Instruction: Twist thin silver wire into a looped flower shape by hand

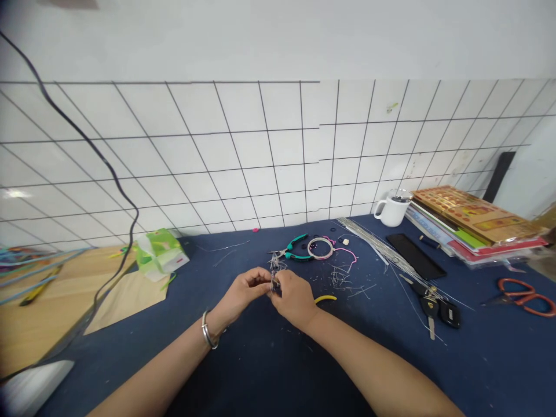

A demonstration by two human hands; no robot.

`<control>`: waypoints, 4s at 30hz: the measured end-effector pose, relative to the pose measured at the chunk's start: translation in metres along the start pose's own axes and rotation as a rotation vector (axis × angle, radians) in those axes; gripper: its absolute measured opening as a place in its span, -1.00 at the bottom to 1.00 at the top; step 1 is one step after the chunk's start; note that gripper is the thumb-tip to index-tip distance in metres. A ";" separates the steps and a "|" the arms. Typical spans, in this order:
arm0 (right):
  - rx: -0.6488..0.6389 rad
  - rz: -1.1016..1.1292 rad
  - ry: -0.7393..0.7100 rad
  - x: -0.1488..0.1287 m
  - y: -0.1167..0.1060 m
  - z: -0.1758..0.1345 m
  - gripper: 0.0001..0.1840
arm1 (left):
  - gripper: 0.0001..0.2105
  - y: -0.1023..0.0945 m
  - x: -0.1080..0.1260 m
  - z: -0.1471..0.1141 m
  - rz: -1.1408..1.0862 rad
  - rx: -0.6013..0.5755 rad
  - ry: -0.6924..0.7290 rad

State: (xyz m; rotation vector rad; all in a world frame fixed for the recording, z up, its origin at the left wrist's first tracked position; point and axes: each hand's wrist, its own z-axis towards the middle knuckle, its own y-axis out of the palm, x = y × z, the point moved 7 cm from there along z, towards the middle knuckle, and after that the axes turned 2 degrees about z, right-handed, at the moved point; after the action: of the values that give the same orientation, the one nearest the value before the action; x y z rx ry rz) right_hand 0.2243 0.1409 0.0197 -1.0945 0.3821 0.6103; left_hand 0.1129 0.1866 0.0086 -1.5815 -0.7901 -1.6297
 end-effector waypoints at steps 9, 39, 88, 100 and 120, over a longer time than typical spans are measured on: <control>-0.057 0.084 -0.052 -0.003 0.003 -0.001 -0.74 | -0.85 -0.010 -0.001 0.001 0.180 0.028 0.008; 0.255 0.489 0.134 0.020 -0.026 0.009 -0.79 | -0.89 -0.018 0.008 0.002 -0.038 0.125 0.019; -0.524 1.454 0.250 -0.002 0.015 0.012 -0.75 | -0.92 -0.031 0.049 -0.012 0.526 0.193 0.265; -0.553 1.389 0.239 -0.001 0.020 0.011 -0.76 | -0.98 -0.026 0.043 -0.011 0.585 0.169 0.280; -0.226 0.841 0.260 0.021 0.014 0.018 -0.90 | -0.89 -0.005 0.039 -0.015 -0.093 -0.038 0.044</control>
State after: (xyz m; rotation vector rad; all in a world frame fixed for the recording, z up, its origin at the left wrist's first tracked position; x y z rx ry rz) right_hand 0.2311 0.1679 0.0054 -1.2165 1.0434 1.2764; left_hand 0.1006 0.1740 0.0467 -1.5496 -0.8250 -1.7496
